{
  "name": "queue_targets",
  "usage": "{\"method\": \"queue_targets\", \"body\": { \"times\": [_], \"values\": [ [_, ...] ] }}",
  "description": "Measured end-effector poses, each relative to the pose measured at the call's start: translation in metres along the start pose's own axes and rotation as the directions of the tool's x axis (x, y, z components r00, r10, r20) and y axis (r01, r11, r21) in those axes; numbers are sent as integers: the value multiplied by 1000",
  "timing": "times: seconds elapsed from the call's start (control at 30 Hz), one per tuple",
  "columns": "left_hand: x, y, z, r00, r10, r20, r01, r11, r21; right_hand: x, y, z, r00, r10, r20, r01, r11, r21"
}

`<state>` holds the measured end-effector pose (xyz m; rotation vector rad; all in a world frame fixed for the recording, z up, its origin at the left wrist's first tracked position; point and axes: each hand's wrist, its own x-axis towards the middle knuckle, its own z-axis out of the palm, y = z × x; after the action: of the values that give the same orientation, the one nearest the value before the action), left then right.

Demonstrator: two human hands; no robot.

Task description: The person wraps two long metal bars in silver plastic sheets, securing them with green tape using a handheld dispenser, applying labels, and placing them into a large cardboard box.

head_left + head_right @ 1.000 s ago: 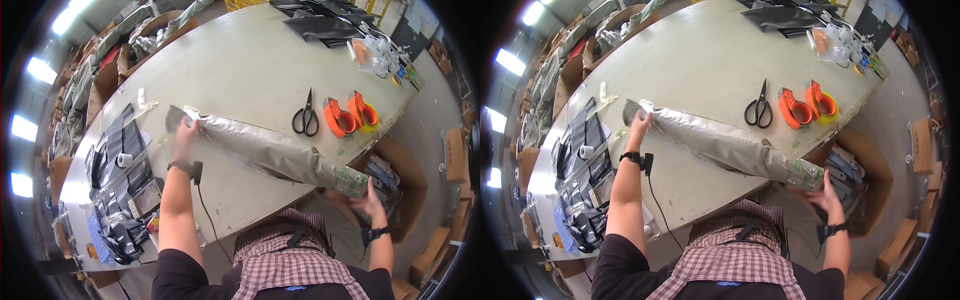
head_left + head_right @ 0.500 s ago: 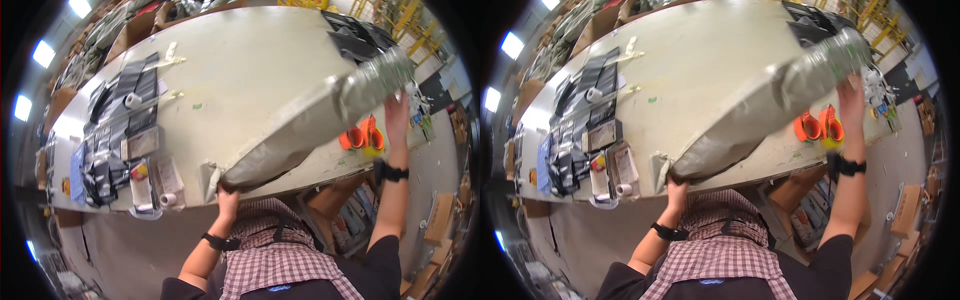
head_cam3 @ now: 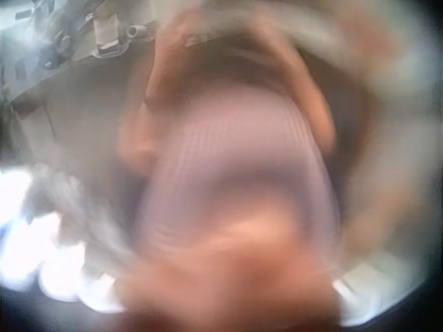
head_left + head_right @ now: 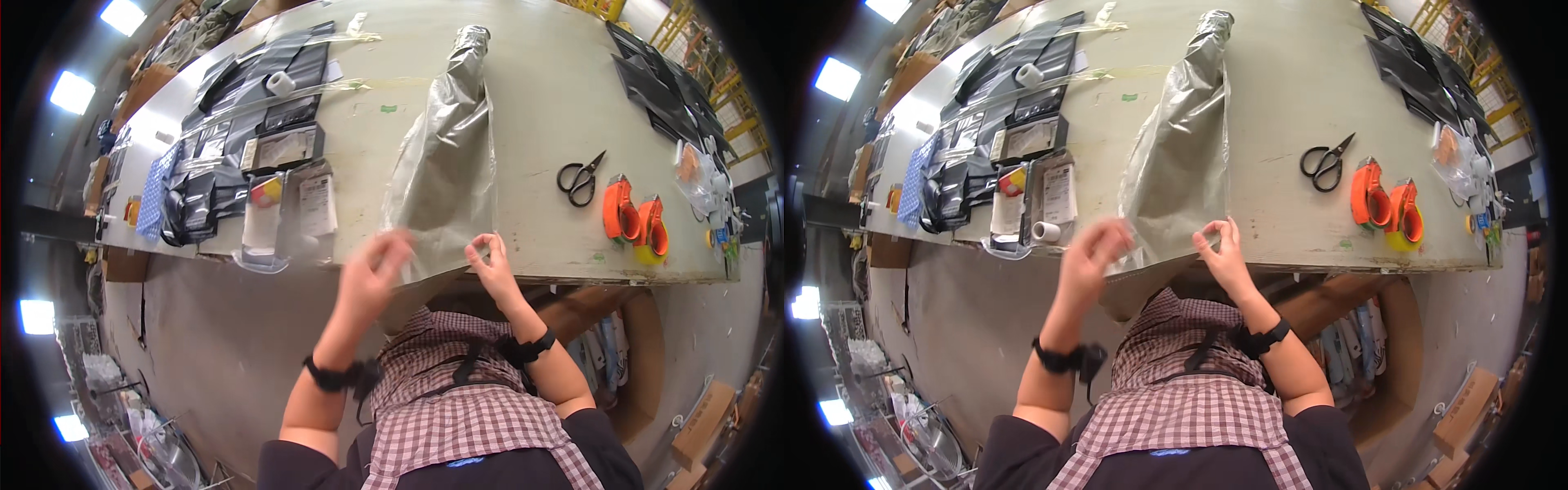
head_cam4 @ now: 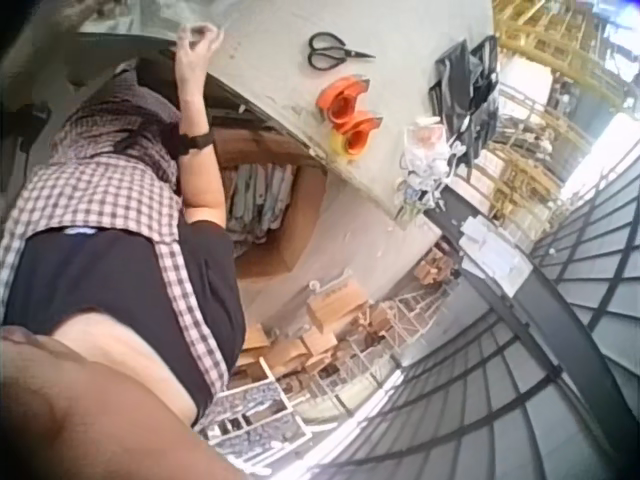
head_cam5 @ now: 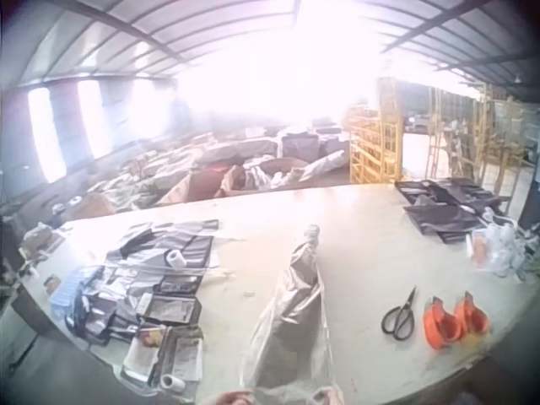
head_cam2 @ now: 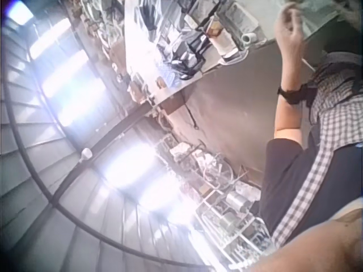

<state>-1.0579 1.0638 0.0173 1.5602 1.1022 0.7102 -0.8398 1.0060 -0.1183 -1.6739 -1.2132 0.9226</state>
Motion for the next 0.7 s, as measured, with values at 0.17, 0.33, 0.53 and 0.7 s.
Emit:
{"method": "queue_targets", "body": {
  "times": [0.17,0.33,0.53,0.7],
  "values": [
    [25,-130,-42,999,-25,41,-6,784,621,-26,-6,-19,955,81,284,-76,997,-26],
    [18,-99,-56,909,-326,260,65,727,684,-61,22,-36,981,190,31,-193,977,95],
    [93,-128,-236,877,396,-271,-11,582,813,-81,-5,-23,994,93,-62,-111,897,-428],
    [120,-174,-273,928,341,-150,0,404,915,-103,-25,-5,995,29,-98,-84,777,-623]
  ]
}}
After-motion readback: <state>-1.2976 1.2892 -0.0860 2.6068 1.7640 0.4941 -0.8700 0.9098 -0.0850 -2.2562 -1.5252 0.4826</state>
